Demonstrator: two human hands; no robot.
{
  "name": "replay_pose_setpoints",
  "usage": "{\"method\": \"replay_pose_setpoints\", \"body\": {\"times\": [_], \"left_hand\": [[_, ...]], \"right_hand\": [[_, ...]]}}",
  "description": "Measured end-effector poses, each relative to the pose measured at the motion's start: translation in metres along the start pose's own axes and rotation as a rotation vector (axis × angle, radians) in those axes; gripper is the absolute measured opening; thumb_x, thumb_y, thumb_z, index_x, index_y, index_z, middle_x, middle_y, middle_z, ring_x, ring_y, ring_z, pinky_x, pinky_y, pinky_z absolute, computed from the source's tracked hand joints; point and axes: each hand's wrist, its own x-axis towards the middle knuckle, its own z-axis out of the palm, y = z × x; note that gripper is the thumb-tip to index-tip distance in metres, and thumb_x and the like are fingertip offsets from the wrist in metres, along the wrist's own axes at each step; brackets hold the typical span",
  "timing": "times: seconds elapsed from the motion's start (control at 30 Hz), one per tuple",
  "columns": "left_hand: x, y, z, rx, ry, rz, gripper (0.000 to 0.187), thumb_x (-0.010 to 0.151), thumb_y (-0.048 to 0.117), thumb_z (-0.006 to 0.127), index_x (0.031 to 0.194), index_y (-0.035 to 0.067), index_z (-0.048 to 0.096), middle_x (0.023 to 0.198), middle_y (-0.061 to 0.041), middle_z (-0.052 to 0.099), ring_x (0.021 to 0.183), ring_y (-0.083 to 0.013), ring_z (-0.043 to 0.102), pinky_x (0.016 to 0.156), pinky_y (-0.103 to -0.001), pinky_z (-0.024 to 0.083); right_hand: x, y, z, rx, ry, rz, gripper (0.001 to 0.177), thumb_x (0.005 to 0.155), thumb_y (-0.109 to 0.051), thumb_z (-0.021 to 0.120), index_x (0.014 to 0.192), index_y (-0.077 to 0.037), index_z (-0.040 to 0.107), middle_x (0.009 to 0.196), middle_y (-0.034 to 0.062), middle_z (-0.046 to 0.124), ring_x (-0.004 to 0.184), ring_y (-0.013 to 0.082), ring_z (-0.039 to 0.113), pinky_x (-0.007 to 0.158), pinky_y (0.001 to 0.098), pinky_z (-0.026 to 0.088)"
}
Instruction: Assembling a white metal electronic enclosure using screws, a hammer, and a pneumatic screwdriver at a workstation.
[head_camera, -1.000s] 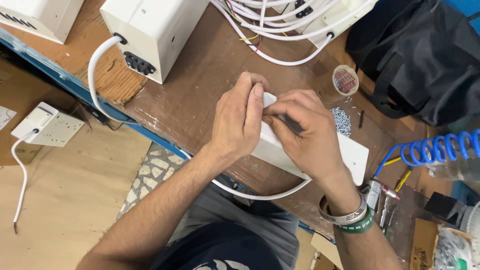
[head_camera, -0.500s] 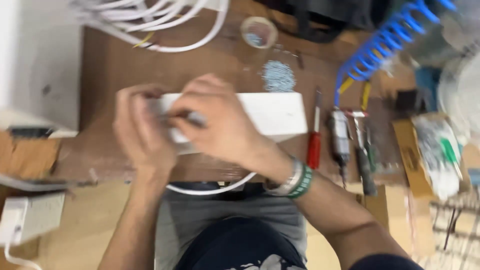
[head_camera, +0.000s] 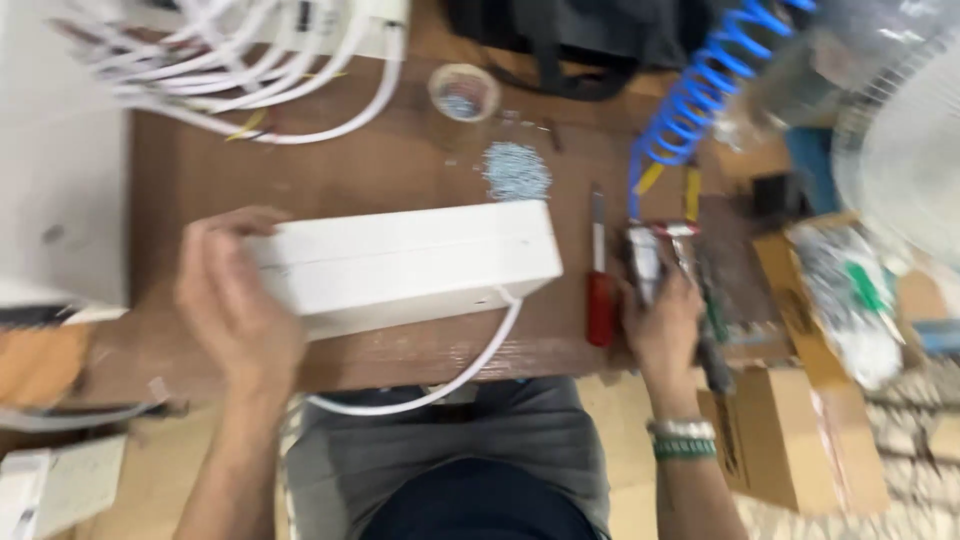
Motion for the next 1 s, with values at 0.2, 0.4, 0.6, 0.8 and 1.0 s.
{"method": "replay_pose_setpoints", "body": {"times": [0.2, 0.4, 0.6, 0.8, 1.0], "left_hand": [[0.008, 0.006, -0.018, 0.045, 0.085, -0.034, 0.027, 0.105, 0.010, 0.038, 0.101, -0.002, 0.061, 0.094, -0.013, 0.066, 0.073, -0.0192, 0.055, 0.070, -0.032, 0.046], [0.012, 0.022, -0.010, -0.041, 0.126, -0.107, 0.028, 0.104, 0.012, 0.039, 0.098, -0.001, 0.063, 0.083, -0.009, 0.065, 0.066, -0.0154, 0.053, 0.064, -0.028, 0.046], [0.011, 0.018, -0.009, -0.001, 0.141, -0.091, 0.025, 0.102, 0.010, 0.042, 0.091, 0.001, 0.064, 0.082, -0.008, 0.061, 0.067, -0.0180, 0.051, 0.066, -0.032, 0.045], [0.011, 0.015, -0.009, -0.069, 0.139, -0.048, 0.033, 0.101, 0.011, 0.044, 0.081, -0.002, 0.067, 0.089, -0.010, 0.065, 0.068, -0.0183, 0.054, 0.065, -0.031, 0.046], [0.010, 0.015, -0.006, -0.113, 0.164, -0.086, 0.032, 0.100, 0.009, 0.053, 0.076, -0.004, 0.068, 0.094, -0.009, 0.067, 0.064, -0.0142, 0.052, 0.058, -0.028, 0.044]], "right_hand": [[0.005, 0.059, -0.040, 0.534, -0.059, 0.404, 0.031, 0.098, -0.012, 0.056, 0.129, -0.010, 0.055, 0.096, -0.0013, 0.063, 0.077, 0.0080, 0.058, 0.066, 0.0192, 0.051], [0.055, -0.006, 0.007, 0.937, -0.077, 0.407, 0.046, 0.098, -0.023, 0.065, 0.141, -0.014, 0.052, 0.085, -0.0063, 0.061, 0.064, 0.0021, 0.055, 0.058, 0.0116, 0.045], [0.101, -0.052, 0.096, 1.366, -0.881, 0.088, 0.029, 0.108, -0.032, 0.069, 0.132, -0.021, 0.079, 0.085, -0.0155, 0.067, 0.061, -0.0058, 0.040, 0.051, 0.0108, 0.034], [0.097, -0.082, 0.179, 1.271, -0.778, -0.029, 0.029, 0.103, -0.022, 0.072, 0.128, -0.009, 0.064, 0.081, -0.0005, 0.060, 0.069, 0.0128, 0.059, 0.062, 0.0259, 0.056], [0.092, -0.100, 0.195, 1.024, -0.770, 0.001, 0.032, 0.101, -0.017, 0.063, 0.126, -0.006, 0.047, 0.075, 0.0005, 0.049, 0.067, 0.0121, 0.052, 0.063, 0.0265, 0.049]]}}
